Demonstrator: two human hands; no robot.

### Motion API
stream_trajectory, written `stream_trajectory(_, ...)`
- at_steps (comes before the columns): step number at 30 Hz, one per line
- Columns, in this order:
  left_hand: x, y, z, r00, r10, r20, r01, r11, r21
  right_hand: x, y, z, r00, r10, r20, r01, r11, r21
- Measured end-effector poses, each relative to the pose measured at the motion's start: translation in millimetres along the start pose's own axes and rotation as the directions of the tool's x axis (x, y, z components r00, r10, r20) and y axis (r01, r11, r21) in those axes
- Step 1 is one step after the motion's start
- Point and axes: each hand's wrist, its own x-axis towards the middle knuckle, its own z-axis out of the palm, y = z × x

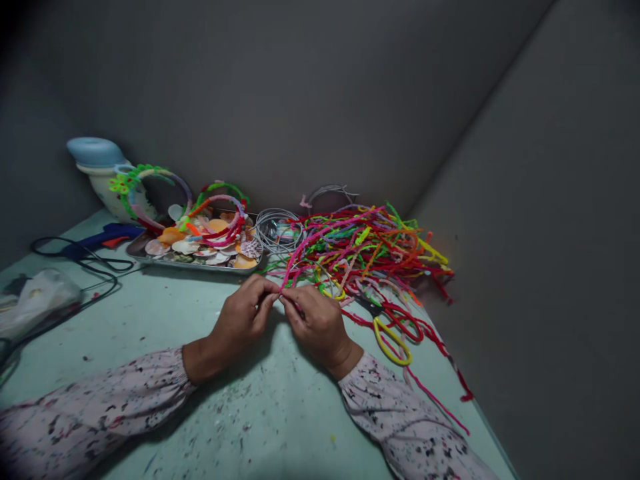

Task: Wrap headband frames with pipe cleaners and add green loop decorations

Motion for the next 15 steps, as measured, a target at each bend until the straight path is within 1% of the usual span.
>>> stream_trajectory(6,1.3,0.8,-0.5,0.999,-0.023,0.022,0.023,1.000,0.011,-1.4,0.4,-0.8,1.000,0.001,0.027,-0.001,1.000,-0.028)
stream_trajectory(15,2.2,3.3,-2.2,0.999,-0.042,0.012,0.043,0.999,-0.017,-1.0,-1.4,-1.6,1.000,-0.027,-0.002,0.027,0.997,-0.067)
